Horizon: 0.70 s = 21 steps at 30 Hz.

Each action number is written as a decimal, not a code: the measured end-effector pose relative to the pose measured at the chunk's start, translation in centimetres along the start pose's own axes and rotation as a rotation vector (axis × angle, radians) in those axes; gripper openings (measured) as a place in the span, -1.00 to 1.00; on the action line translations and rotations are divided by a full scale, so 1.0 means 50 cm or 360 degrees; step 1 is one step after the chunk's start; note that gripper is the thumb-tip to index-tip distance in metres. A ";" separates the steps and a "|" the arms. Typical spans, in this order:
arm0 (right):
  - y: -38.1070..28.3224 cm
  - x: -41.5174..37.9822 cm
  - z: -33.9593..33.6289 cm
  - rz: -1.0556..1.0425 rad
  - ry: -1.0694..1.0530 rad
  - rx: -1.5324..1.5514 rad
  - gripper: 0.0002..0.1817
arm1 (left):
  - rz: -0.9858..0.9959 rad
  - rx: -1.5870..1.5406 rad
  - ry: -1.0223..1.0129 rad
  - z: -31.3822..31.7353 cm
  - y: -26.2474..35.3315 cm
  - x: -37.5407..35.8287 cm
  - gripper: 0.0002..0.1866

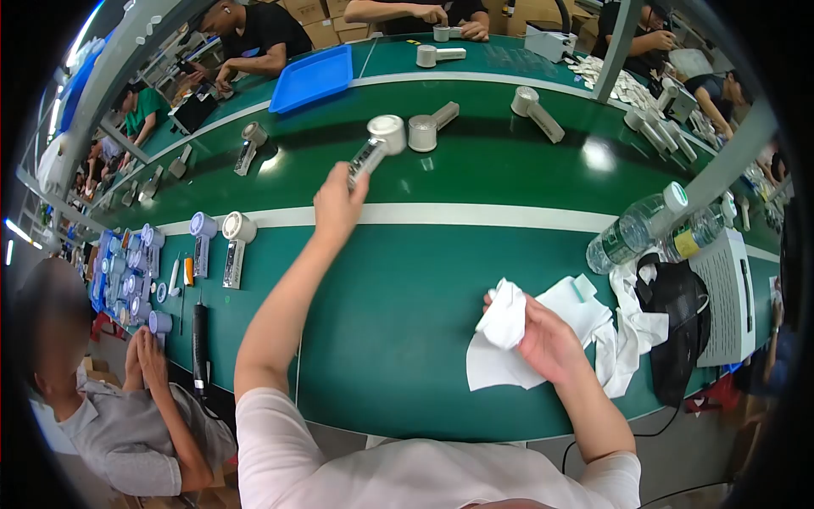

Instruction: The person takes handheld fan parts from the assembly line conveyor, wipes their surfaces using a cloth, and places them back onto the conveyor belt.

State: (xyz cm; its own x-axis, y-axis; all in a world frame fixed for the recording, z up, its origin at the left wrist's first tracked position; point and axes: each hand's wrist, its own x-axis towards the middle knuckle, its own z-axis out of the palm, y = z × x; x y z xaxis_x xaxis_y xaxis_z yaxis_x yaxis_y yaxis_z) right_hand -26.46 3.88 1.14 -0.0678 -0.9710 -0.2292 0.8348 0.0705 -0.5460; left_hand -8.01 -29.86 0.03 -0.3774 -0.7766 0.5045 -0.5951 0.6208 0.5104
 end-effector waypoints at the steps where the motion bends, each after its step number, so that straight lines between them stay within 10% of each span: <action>1: 0.001 0.002 -0.003 -0.0014 0.0008 0.0042 -0.46 | 0.0102 -0.0067 0.0009 -0.015 0.034 -0.039 -0.72; 14: 0.076 0.023 0.093 -0.0400 0.0177 -0.0433 -0.57 | 0.1078 -0.0164 -0.0059 -0.077 0.283 -0.375 -0.56; 18: 0.077 0.022 0.056 -0.0502 0.0120 -0.0906 -0.66 | 0.0770 -0.0796 -0.0331 -0.080 0.272 -0.375 -0.69; 21: 0.074 0.011 0.073 -0.0564 0.0046 -0.1342 -0.60 | -0.0209 -0.1635 -0.0558 -0.065 0.233 -0.342 -0.62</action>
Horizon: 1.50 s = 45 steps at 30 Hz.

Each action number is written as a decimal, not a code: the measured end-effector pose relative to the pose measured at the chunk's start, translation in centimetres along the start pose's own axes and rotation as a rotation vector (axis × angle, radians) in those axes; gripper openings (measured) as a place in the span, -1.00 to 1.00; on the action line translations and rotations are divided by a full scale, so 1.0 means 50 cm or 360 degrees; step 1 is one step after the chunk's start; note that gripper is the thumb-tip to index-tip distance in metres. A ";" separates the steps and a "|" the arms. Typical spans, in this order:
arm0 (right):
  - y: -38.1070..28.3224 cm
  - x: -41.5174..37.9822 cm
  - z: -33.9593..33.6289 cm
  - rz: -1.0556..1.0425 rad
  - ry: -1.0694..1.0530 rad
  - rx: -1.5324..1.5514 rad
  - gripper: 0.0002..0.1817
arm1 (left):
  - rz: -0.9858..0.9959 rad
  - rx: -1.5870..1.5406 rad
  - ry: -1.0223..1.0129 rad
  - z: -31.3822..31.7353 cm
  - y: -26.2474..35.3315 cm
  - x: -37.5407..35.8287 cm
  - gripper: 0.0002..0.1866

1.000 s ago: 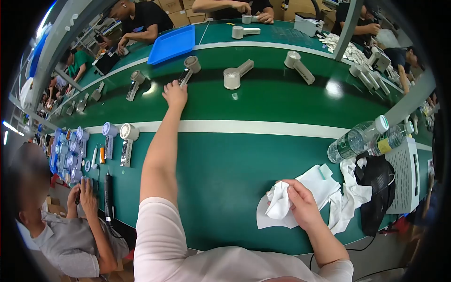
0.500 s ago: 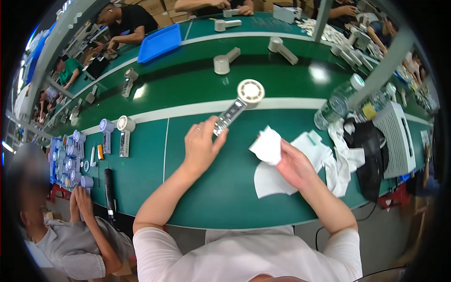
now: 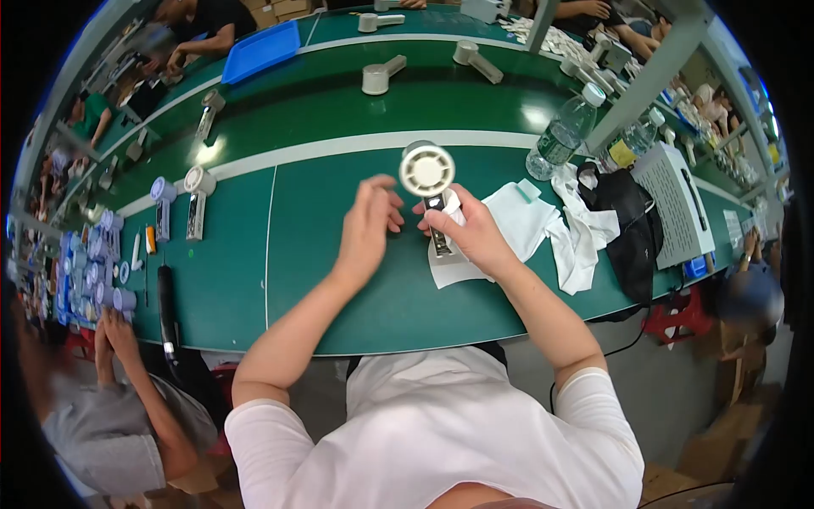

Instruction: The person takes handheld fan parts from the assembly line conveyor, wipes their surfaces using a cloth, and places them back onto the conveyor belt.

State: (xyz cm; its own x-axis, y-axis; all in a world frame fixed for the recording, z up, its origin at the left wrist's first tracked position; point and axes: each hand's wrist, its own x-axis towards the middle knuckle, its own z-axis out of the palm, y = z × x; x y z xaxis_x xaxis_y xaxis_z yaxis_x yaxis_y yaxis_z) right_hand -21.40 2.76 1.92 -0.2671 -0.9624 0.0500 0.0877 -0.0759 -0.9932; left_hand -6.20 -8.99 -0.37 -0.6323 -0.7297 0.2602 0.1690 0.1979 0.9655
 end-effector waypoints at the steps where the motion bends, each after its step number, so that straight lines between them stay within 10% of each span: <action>1: -0.001 -0.004 0.004 -0.0061 0.0013 -0.0322 -0.58 | -0.0148 -0.0181 -0.0022 -0.019 -0.003 0.014 -0.47; 9: -0.014 -0.026 -0.002 -0.0555 -0.0123 -0.1520 -0.42 | -0.0663 -0.0255 -0.0684 -0.062 0.055 0.013 -0.48; 18: 0.031 -0.172 0.008 -0.0490 -0.0036 -0.2009 -0.50 | -0.0819 -0.0530 -0.0150 0.017 0.070 -0.188 -0.57; 25: 0.025 -0.170 0.100 -0.0587 0.0066 -0.1371 -0.56 | -0.0522 -0.0244 -0.0113 0.040 0.074 -0.227 -0.60; 34: 0.059 -0.155 0.028 -0.0356 0.0331 -0.1714 -0.50 | -0.0591 -0.0254 -0.0104 0.035 0.072 -0.228 -0.60; 38: 0.020 -0.148 0.110 -0.0485 -0.0043 -0.0937 -0.41 | -0.0554 -0.0173 -0.0038 0.046 0.080 -0.239 -0.62; 42: 0.054 -0.131 0.078 -0.0565 0.0116 -0.1492 -0.42 | -0.0642 -0.0294 -0.0017 0.043 0.077 -0.245 -0.61; 45: 0.074 -0.116 0.001 -0.0154 0.0388 -0.1236 -0.41 | -0.0593 -0.0254 -0.0014 0.043 0.075 -0.245 -0.58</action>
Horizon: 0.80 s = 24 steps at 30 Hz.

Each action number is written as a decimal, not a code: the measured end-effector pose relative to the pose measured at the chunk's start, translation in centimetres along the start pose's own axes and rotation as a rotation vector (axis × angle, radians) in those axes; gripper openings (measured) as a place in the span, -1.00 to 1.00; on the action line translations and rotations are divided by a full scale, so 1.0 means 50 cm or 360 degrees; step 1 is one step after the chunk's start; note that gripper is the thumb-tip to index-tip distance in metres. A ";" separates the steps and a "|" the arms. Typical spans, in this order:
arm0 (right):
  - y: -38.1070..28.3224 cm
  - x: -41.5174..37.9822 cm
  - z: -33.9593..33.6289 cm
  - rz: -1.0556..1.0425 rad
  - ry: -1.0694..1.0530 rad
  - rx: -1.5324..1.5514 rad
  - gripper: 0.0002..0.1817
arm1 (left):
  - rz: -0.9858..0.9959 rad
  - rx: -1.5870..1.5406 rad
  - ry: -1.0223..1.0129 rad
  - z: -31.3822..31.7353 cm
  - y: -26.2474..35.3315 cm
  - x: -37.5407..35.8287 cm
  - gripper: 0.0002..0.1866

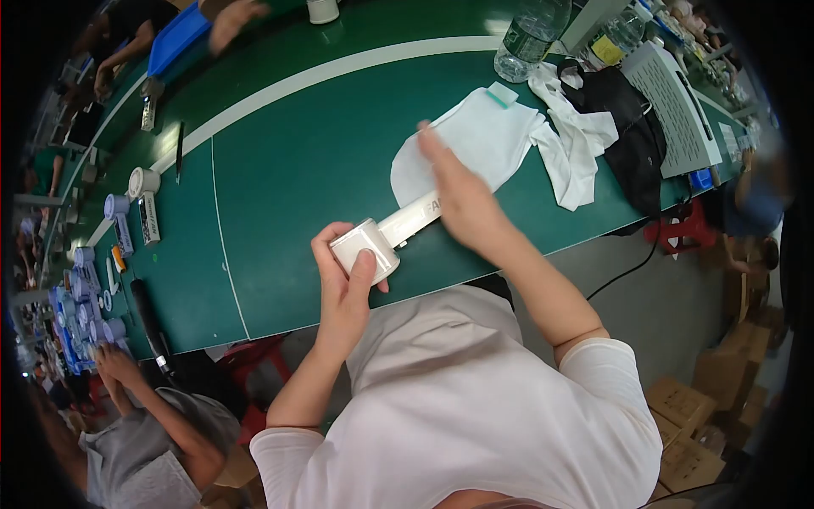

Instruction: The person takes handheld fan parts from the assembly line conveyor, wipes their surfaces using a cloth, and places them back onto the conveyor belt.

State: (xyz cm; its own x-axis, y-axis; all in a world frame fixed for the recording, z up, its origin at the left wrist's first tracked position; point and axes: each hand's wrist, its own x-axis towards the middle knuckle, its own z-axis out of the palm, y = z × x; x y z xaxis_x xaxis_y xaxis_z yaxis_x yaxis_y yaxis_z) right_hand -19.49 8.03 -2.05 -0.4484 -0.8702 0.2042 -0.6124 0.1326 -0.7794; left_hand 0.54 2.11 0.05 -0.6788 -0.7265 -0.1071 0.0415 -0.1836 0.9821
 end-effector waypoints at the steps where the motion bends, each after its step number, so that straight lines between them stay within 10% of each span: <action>1: 0.011 -0.003 -0.011 0.0003 0.0088 0.0124 -0.42 | 0.0036 0.0068 -0.0021 -0.002 0.001 -0.001 -0.57; 6: -0.005 0.015 -0.058 0.0193 0.0622 0.0843 -0.54 | 0.0326 0.0238 -0.0070 -0.018 -0.011 -0.002 -0.42; 12: -0.103 0.022 -0.040 -0.0051 0.0471 0.1529 -0.74 | 0.0660 0.0954 -0.0451 -0.031 -0.006 0.018 -0.18; 15: -0.096 -0.017 0.004 -0.0211 -0.0130 0.0755 -0.83 | 0.1129 0.1247 -0.0554 -0.030 0.008 0.024 -0.21; 18: -0.060 -0.030 -0.007 -0.0654 -0.0055 -0.0333 -0.80 | 0.1162 0.1146 -0.0424 -0.042 -0.013 0.021 -0.18; 24: -0.035 -0.027 -0.024 -0.0493 -0.0305 -0.0331 -0.59 | 0.1283 0.1337 -0.0557 -0.052 -0.018 0.017 -0.31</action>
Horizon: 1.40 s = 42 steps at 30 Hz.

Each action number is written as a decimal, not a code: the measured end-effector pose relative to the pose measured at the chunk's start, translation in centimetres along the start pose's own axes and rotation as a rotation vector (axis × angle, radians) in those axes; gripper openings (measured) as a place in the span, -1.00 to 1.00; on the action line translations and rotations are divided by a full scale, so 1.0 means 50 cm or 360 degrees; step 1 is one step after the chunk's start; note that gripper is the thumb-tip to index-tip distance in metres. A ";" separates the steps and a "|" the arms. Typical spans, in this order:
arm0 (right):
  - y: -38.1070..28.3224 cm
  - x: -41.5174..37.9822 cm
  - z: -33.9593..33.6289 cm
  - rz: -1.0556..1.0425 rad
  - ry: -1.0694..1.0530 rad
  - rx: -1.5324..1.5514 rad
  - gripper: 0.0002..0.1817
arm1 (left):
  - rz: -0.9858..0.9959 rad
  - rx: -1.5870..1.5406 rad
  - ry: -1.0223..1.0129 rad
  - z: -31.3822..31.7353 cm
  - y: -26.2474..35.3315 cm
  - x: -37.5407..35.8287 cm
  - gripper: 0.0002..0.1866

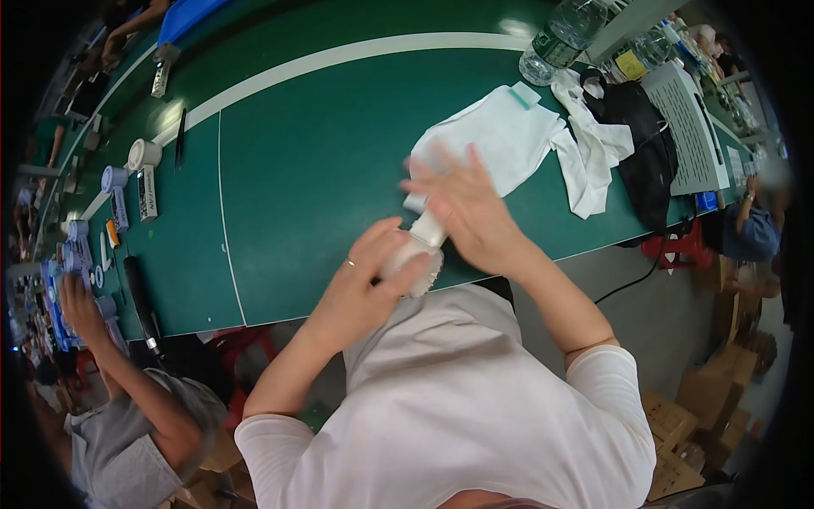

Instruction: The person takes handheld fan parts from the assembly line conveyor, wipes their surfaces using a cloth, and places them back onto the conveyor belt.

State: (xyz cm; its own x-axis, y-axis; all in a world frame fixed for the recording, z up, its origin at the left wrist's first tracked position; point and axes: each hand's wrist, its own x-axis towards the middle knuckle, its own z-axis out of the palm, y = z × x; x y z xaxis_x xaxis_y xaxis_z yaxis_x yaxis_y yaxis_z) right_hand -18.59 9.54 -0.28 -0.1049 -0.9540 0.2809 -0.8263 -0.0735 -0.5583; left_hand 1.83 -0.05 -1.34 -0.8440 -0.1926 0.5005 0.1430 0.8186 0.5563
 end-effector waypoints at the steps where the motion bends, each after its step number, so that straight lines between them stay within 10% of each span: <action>1: -0.023 0.003 -0.004 -0.0083 -0.0203 0.0179 -0.53 | 0.0121 0.0203 -0.0117 -0.003 0.007 0.003 -0.36; 9: 0.026 0.008 -0.028 -0.0078 -0.0300 -0.0495 -0.53 | 0.0443 0.0451 -0.0144 0.003 0.006 -0.002 -0.48; 15: -0.049 -0.015 -0.014 -0.0149 -0.0547 0.0441 -0.47 | 0.0460 0.0403 -0.0075 0.013 0.000 -0.016 -0.50; 19: 0.007 0.014 -0.015 -0.0167 -0.0254 -0.0248 -0.50 | 0.0145 0.0230 -0.0012 0.008 0.010 -0.021 -0.46; 29: 0.022 0.061 0.014 -0.0232 0.0062 -0.0251 -0.75 | -0.0832 -0.1201 0.0547 -0.025 -0.006 -0.003 -0.12; 34: 0.015 0.069 -0.055 0.0770 -0.0021 0.1214 -0.19 | -0.0848 -0.1444 0.0597 -0.059 -0.030 0.009 -0.09; 42: 0.073 0.056 -0.073 0.1183 0.0311 0.2661 -0.45 | -0.0970 -0.1740 0.0879 -0.067 -0.014 0.034 -0.19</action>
State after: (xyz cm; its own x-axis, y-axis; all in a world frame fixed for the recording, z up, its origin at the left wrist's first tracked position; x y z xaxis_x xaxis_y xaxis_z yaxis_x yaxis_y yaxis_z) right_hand -23.94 7.68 1.32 -0.3040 -0.8862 -0.3495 0.7509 0.0029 -0.6604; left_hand 2.02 -2.77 1.36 -0.6422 -0.7652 0.0440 0.3754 -0.2640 0.8884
